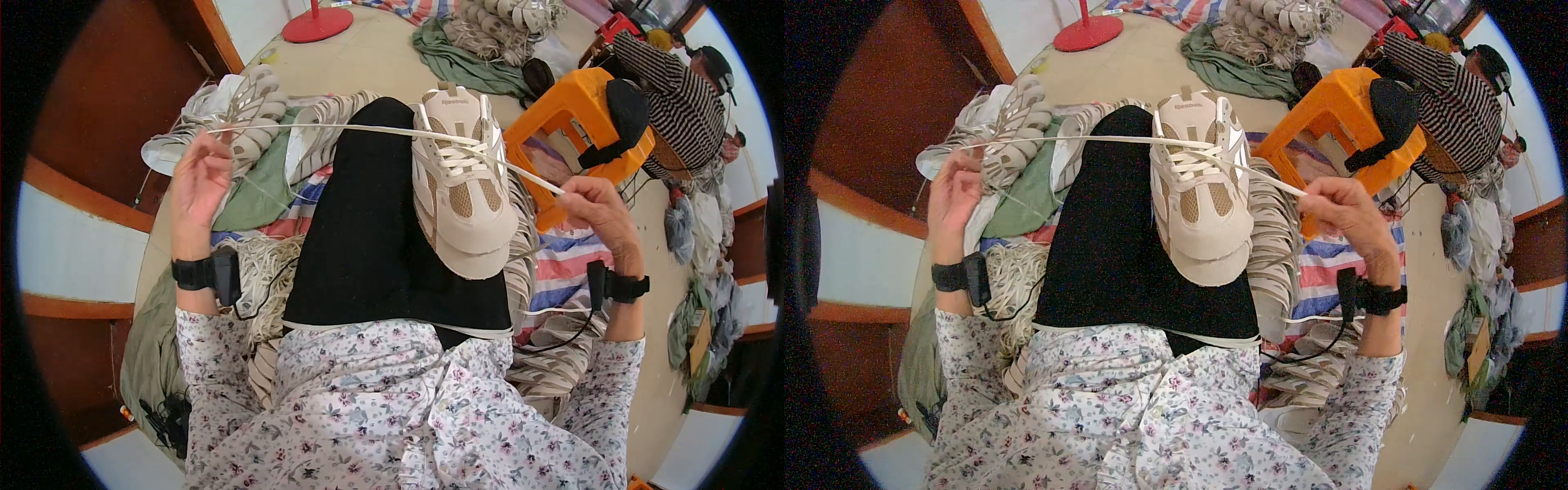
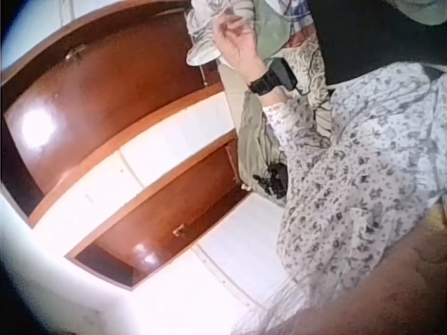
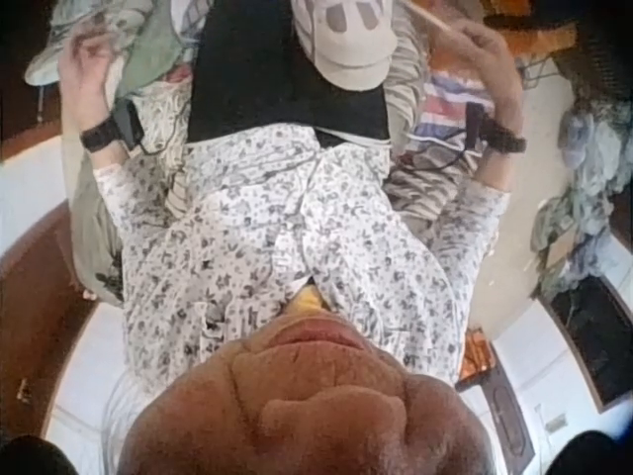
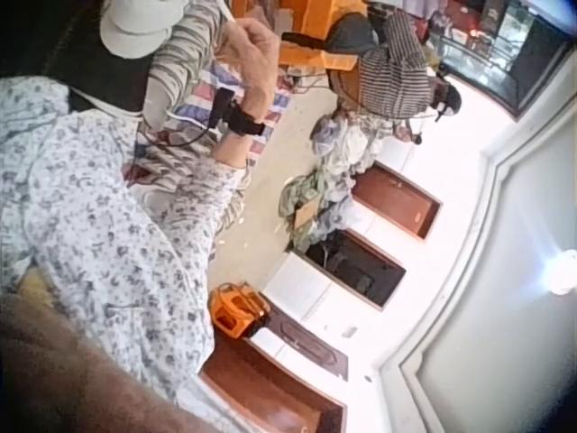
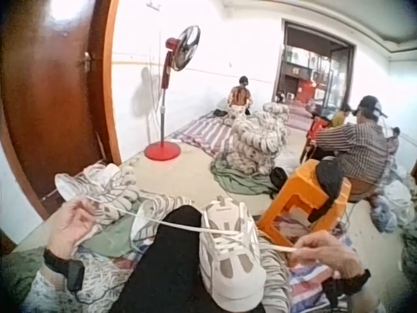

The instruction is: Thread laces through the eyelets of a sneaker to prepare it for finishing.

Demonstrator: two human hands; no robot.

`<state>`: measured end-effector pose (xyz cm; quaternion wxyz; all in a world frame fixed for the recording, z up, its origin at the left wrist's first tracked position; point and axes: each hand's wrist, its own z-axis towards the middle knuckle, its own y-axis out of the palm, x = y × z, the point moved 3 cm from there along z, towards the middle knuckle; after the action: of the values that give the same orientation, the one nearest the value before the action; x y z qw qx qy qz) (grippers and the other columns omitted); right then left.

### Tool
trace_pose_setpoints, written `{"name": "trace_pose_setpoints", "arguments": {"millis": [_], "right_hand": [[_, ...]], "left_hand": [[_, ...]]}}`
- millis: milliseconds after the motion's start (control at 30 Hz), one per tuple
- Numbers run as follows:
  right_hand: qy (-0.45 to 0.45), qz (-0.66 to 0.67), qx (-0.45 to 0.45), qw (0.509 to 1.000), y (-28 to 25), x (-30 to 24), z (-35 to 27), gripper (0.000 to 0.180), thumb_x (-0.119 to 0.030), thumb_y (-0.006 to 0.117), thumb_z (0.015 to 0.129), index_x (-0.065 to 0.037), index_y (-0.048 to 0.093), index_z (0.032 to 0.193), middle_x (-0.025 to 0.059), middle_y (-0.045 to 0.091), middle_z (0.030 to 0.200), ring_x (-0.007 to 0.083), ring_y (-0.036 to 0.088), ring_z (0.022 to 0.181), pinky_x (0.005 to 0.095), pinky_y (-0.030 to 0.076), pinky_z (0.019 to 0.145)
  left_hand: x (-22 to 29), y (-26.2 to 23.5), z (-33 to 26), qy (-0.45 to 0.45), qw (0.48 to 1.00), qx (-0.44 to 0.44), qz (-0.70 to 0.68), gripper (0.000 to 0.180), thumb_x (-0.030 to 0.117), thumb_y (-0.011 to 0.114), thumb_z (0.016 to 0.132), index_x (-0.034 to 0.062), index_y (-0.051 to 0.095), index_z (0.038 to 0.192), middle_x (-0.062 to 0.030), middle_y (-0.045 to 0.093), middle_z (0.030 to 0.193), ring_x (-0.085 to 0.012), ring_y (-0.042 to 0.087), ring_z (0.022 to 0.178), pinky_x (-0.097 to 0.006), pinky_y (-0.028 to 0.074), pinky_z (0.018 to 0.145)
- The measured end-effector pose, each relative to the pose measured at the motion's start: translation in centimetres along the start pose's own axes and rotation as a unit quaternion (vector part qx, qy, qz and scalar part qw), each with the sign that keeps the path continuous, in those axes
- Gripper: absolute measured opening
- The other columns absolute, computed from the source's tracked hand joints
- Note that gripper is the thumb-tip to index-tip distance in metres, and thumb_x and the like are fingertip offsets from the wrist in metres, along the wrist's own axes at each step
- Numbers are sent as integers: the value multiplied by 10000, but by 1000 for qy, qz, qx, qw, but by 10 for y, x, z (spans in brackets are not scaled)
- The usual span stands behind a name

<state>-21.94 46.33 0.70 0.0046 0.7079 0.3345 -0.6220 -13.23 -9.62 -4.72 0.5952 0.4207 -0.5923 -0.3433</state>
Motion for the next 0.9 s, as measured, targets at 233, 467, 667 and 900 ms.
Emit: {"name": "trace_pose_setpoints", "arguments": {"millis": [233,467,667,900], "right_hand": [[-105,-119,70,985,-78,61,-5,123,-155,667,916,-52,701,857,-42,590,670,59,489,538,247,384,503],[52,-152,347,924,-156,121,-40,171,-155,625,908,-14,690,979,12,617,663,134,583,567,277,414,512],[-45,477,386,788,-225,173,-82,303,8,580,916,39,580,1217,148,649,1130,227,642,1035,366,512,970],[-173,104,416,886,-342,245,-191,318,-23,549,957,18,529,1272,43,603,925,137,587,827,240,506,759]], "left_hand": [[96,-40,-50,176,983,39,-39,279,-7,512,976,-70,496,1248,-206,578,1253,-261,603,1122,-343,572,839],[181,-29,-98,237,971,-17,-12,170,-8,531,975,-70,564,1130,-218,567,1288,-299,564,1209,-372,559,873],[236,4,-131,302,943,-78,119,301,-52,494,976,-118,502,1270,-241,530,1340,-305,557,1225,-332,571,930],[221,53,-133,423,843,-5,333,452,-41,512,975,-100,390,1406,-221,470,1426,-235,532,1267,-279,539,997]]}}
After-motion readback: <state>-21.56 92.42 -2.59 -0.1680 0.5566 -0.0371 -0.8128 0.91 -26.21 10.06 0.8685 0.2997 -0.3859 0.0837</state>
